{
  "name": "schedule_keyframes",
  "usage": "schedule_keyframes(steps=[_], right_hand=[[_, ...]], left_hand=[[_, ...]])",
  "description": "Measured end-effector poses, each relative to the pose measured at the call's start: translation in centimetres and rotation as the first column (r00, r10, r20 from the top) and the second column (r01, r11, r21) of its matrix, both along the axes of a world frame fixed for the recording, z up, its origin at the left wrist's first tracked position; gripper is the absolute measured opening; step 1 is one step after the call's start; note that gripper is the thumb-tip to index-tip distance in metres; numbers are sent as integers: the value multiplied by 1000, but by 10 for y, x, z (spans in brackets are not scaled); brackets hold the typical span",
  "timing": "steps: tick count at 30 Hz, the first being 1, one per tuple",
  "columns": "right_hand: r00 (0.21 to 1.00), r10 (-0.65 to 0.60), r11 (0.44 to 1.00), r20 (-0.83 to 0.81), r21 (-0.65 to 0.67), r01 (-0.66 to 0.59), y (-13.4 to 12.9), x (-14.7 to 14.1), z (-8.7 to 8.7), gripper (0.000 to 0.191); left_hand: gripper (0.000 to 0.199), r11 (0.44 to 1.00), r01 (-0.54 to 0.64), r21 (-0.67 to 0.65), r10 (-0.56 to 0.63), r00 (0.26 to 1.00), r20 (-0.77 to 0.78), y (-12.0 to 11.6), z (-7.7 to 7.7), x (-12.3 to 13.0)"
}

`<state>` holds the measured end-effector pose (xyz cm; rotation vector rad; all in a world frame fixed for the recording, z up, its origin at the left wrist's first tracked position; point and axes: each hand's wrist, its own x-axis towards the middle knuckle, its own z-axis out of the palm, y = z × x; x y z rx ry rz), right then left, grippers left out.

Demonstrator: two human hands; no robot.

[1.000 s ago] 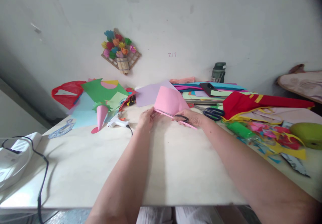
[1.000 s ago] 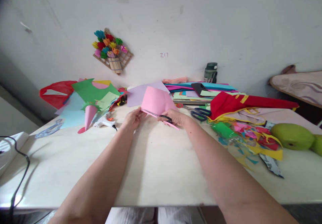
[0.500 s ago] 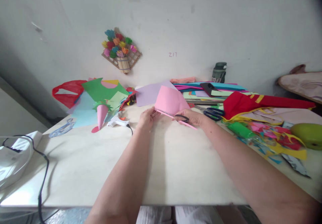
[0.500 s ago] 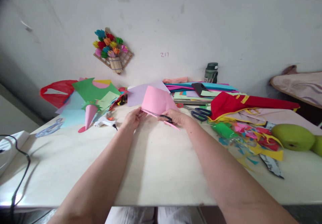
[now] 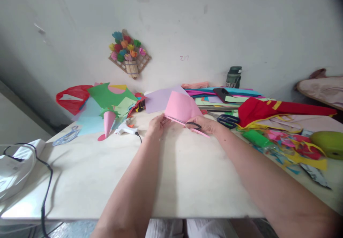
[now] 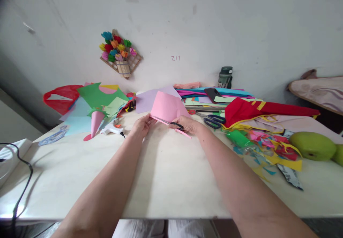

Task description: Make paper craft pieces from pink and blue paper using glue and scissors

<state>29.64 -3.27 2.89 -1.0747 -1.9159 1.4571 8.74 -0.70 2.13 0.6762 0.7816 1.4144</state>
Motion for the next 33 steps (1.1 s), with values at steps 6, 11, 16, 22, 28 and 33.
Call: schedule_keyframes(steps=[6, 11, 16, 22, 28, 33], right_hand=[[1000, -11, 999, -27, -35, 10, 3, 1, -3, 29], [997, -34, 999, -72, -10, 34, 4, 1, -4, 28], [995, -34, 999, -89, 12, 35, 4, 1, -5, 28], [996, -53, 998, -73, 21, 55, 5, 1, -5, 27], [995, -84, 996, -55, -12, 83, 5, 0, -5, 28], [993, -88, 996, -84, -22, 86, 4, -1, -5, 30]], left_hand=[[6, 1000, 2, -30, -2, 1000, -2, -3, 4, 1], [5, 998, 46, -36, -46, 999, 7, -8, 9, 8], [8, 998, 51, -31, -51, 998, -24, -9, 6, 11], [11, 995, 98, -23, -98, 995, -22, -8, 5, 9], [9, 991, 131, 34, -130, 991, -42, -11, 6, 8], [7, 989, 102, 106, -95, 993, -73, -9, 0, 7]])
